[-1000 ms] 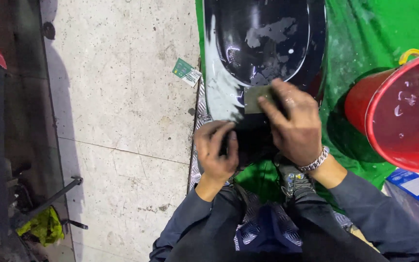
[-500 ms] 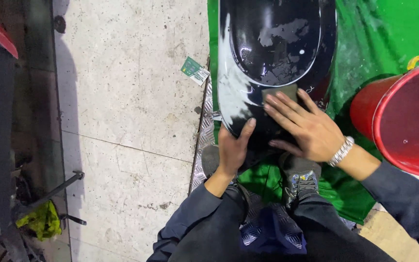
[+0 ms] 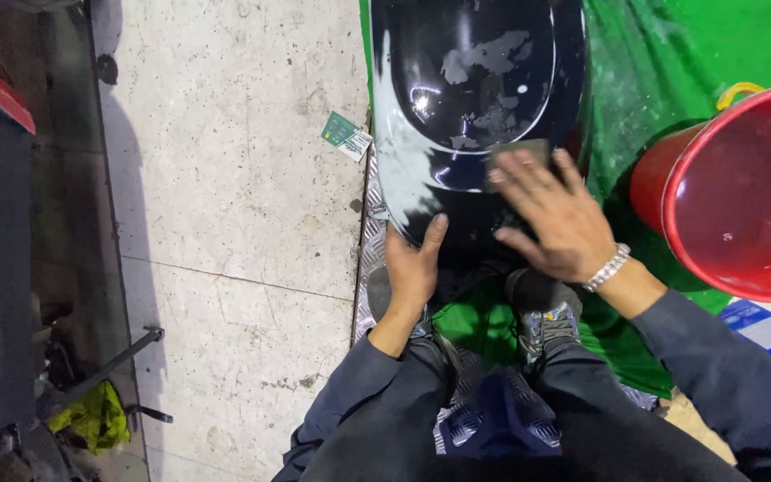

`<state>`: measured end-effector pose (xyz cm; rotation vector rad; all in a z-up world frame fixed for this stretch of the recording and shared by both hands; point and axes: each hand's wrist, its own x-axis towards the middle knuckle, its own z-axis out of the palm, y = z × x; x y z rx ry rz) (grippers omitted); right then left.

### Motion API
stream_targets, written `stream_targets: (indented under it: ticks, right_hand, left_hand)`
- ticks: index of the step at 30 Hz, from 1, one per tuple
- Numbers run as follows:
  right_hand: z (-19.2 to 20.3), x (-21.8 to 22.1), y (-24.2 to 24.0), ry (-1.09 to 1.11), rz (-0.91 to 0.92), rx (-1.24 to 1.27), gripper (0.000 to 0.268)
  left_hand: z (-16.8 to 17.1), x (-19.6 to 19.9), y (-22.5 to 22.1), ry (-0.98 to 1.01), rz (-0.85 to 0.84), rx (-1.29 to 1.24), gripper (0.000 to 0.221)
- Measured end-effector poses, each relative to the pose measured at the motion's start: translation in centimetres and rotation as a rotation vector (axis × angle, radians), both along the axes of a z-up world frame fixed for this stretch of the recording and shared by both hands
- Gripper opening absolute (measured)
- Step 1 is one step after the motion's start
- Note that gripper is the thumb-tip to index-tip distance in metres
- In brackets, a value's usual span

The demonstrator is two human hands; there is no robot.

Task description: Wet sanding a motorcycle body part using sandpaper and water to prepare the surface.

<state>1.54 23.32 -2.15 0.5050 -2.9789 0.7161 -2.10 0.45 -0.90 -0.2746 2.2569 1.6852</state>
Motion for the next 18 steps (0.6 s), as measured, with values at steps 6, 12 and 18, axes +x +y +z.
stream_targets:
  ticks: [6,12,18]
  right_hand:
    - [1.9,1.3,-3.4,-0.050,-0.373,-0.219,0.079]
    - [3.7,0.1,-6.6,0.020,-0.417,-0.074,0.087]
    - [-0.1,-7.3,0.1,-0.029,-0.690,-0.134,0.075]
  left_hand:
    - [-0.1,0.0,0.1,0.008,-0.024,0.007,0.053]
    - [0.4,-0.2,0.0,0.023,-0.034,-0.008,0.052]
    - [2.5,-0.7,0.8,0.010,-0.058,-0.081,0.045]
